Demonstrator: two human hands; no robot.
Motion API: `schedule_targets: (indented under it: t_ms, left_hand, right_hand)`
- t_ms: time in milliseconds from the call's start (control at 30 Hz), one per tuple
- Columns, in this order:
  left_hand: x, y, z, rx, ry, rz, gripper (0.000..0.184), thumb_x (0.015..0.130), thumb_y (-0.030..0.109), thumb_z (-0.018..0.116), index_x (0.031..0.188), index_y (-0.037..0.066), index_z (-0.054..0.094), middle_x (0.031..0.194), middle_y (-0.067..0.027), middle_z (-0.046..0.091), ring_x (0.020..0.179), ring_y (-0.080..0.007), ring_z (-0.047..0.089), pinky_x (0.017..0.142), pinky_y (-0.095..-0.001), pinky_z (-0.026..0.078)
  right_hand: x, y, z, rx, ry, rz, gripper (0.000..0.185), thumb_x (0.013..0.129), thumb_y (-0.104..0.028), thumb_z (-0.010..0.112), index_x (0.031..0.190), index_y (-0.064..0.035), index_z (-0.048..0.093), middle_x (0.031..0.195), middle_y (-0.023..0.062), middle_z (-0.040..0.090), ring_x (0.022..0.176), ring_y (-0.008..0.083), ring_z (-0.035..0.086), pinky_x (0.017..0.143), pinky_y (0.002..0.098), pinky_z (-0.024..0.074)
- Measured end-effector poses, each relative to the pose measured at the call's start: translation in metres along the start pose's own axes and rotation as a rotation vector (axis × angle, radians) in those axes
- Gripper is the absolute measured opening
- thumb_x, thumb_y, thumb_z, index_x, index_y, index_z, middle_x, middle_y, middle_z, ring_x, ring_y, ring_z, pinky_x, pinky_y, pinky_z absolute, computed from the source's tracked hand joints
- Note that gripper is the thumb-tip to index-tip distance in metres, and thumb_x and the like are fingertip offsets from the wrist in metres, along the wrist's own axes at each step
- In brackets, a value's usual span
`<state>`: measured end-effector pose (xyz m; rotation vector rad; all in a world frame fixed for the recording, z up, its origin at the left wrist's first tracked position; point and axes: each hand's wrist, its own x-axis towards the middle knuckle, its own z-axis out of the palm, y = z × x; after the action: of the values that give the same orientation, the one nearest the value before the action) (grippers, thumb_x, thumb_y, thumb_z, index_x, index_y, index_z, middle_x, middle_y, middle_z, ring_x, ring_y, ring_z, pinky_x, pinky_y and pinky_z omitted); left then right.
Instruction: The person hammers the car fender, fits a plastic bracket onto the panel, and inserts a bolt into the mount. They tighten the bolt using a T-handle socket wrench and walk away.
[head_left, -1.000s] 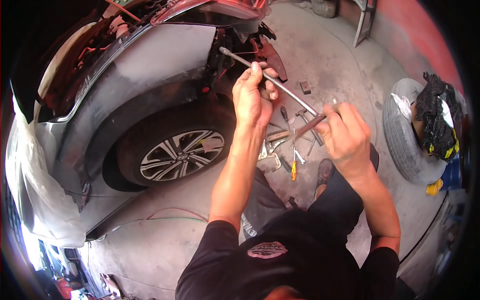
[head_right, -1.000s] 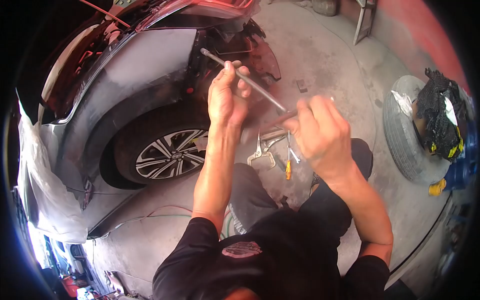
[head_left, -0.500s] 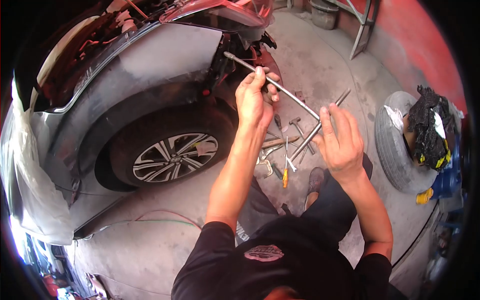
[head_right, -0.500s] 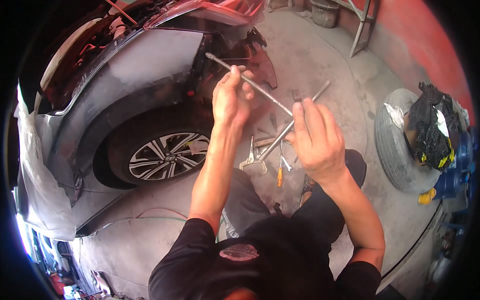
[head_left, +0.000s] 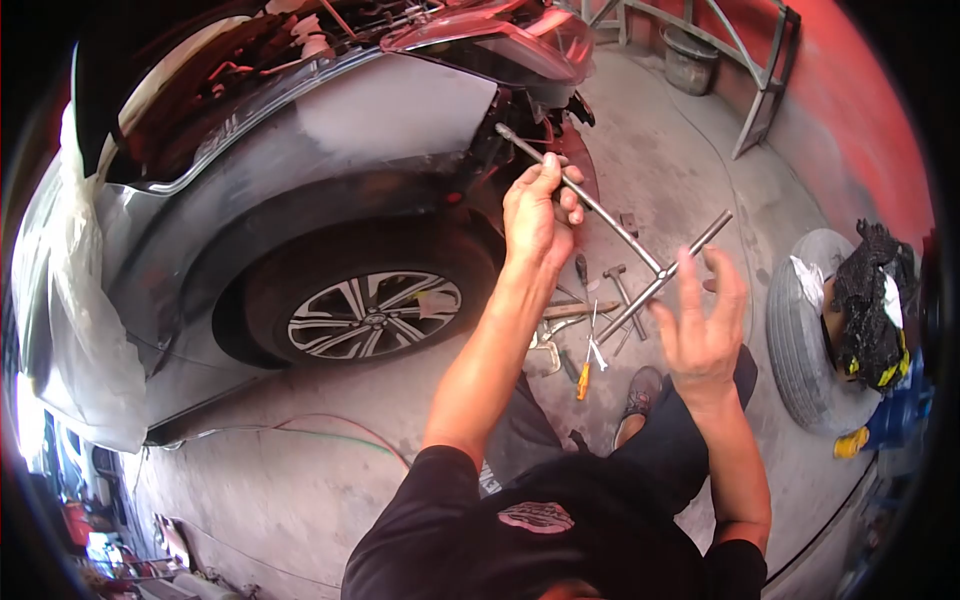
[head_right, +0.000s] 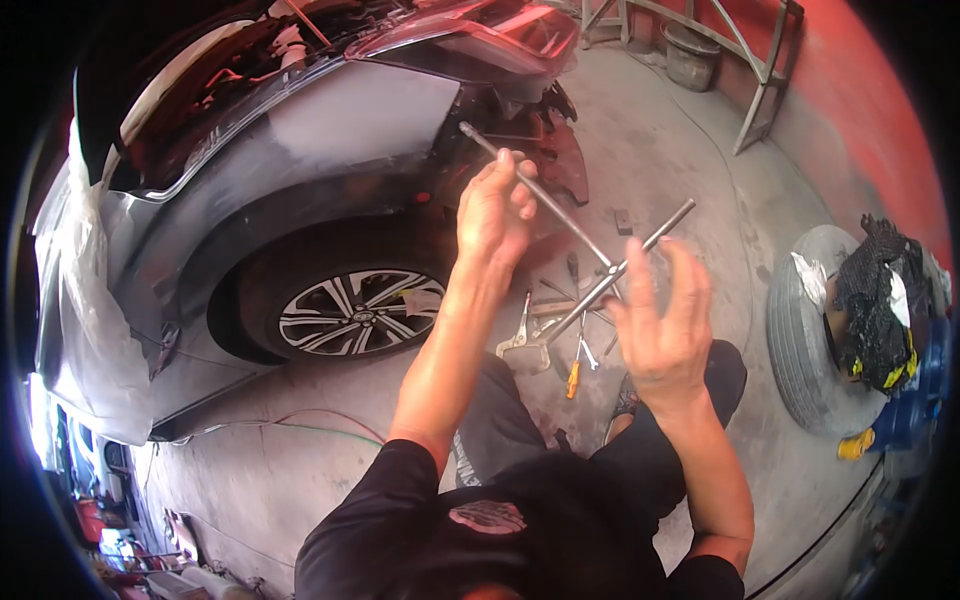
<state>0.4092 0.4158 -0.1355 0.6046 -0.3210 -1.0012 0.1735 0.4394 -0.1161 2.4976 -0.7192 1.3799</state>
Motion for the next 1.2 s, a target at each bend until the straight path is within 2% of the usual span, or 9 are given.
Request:
schedule_targets:
  t_ms: [167, 267, 500, 600, 733, 867, 967, 1100, 1200]
  left_hand:
    - [0.001, 0.0, 0.002, -0.006, -0.005, -0.009, 0.021, 0.102, 0.024, 0.065, 0.103, 0.004, 0.062, 0.082, -0.008, 0.068, 0.054, -0.0101, 0.053, 0.044, -0.0263, 0.044]
    - [0.004, -0.001, -0.003, -0.027, -0.004, -0.021, 0.021, 0.103, 0.024, 0.065, 0.104, 0.004, 0.061, 0.082, -0.0076, 0.067, 0.055, -0.0098, 0.051, 0.045, -0.0264, 0.044]
    - [0.008, 0.001, -0.004, -0.01, 0.011, 0.01, 0.022, 0.103, 0.025, 0.064, 0.104, 0.003, 0.061, 0.082, -0.0078, 0.067, 0.054, -0.0097, 0.053, 0.044, -0.0269, 0.045]
    - [0.012, 0.001, -0.004, -0.017, -0.002, 0.03, 0.022, 0.103, 0.024, 0.064, 0.103, 0.003, 0.061, 0.082, -0.0086, 0.067, 0.053, -0.0098, 0.054, 0.044, -0.027, 0.046]
    - [0.01, -0.001, -0.003, -0.034, -0.003, 0.005, 0.021, 0.103, 0.024, 0.064, 0.104, 0.003, 0.061, 0.082, -0.0089, 0.068, 0.053, -0.0096, 0.054, 0.044, -0.0265, 0.046]
    - [0.008, 0.001, -0.015, -0.115, -0.034, -0.064, 0.023, 0.104, 0.025, 0.061, 0.113, 0.003, 0.06, 0.086, -0.0082, 0.068, 0.058, -0.0113, 0.056, 0.05, -0.0286, 0.048]
    - [-0.004, -0.006, -0.007, -0.145, -0.078, -0.126, 0.028, 0.106, 0.027, 0.057, 0.12, 0.002, 0.059, 0.09, -0.0091, 0.069, 0.059, -0.0126, 0.057, 0.052, -0.0295, 0.049]
    - [-0.007, -0.007, -0.004, -0.11, -0.132, -0.056, 0.032, 0.108, 0.03, 0.054, 0.114, -0.001, 0.06, 0.088, -0.0115, 0.069, 0.057, -0.0135, 0.057, 0.048, -0.0301, 0.048]
    - [-0.009, -0.008, -0.001, -0.096, -0.093, -0.039, 0.031, 0.108, 0.03, 0.054, 0.11, -0.001, 0.06, 0.085, -0.0117, 0.069, 0.055, -0.0132, 0.056, 0.046, -0.0297, 0.047]
  right_hand:
    - [0.002, 0.004, 0.01, -0.019, -0.03, -0.059, 0.038, 0.081, -0.011, 0.081, 0.113, 0.0054, 0.07, 0.099, 0.0224, 0.063, 0.082, 0.0303, 0.065, 0.063, 0.041, 0.054]
    - [-0.001, 0.009, 0.011, 0.466, -0.337, 0.444, 0.024, 0.089, -0.014, 0.078, 0.098, 0.0073, 0.07, 0.078, 0.0195, 0.063, 0.071, 0.0259, 0.067, 0.056, 0.0363, 0.0512]
    - [0.002, -0.012, 0.001, 0.483, -0.072, 0.489, 0.025, 0.089, -0.013, 0.076, 0.104, 0.0066, 0.071, 0.091, 0.0213, 0.068, 0.084, 0.0278, 0.07, 0.072, 0.0381, 0.0586]
    - [0.012, -0.002, -0.009, -0.22, 0.107, -0.121, 0.039, 0.082, -0.013, 0.079, 0.117, 0.0044, 0.071, 0.117, 0.0232, 0.065, 0.106, 0.0377, 0.064, 0.086, 0.0447, 0.0566]
    - [0.013, 0.007, 0.0, -0.2, -0.071, -0.299, 0.047, 0.078, -0.014, 0.079, 0.121, 0.0021, 0.07, 0.122, 0.0218, 0.063, 0.109, 0.0383, 0.062, 0.086, 0.0461, 0.0555]
    - [0.001, 0.016, 0.02, 0.186, -0.188, -0.042, 0.037, 0.091, -0.027, 0.074, 0.103, 0.0072, 0.071, 0.093, 0.0179, 0.071, 0.072, 0.0255, 0.068, 0.06, 0.0367, 0.0546]
    - [0.008, 0.003, 0.02, 1.16, -0.275, 1.129, 0.054, 0.104, -0.042, 0.059, 0.1, 0.0116, 0.069, 0.081, 0.0166, 0.071, 0.059, 0.0216, 0.067, 0.054, 0.0323, 0.0548]
    - [0.019, -0.012, 0.009, 1.181, -0.286, 1.037, 0.062, 0.109, -0.044, 0.048, 0.099, 0.0134, 0.068, 0.071, 0.0143, 0.068, 0.054, 0.0184, 0.066, 0.051, 0.0292, 0.0547]
    - [0.004, -0.002, -0.001, 0.371, -0.06, 0.329, 0.032, 0.093, -0.013, 0.071, 0.115, 0.0099, 0.067, 0.093, 0.0194, 0.068, 0.076, 0.0287, 0.069, 0.065, 0.035, 0.0571]
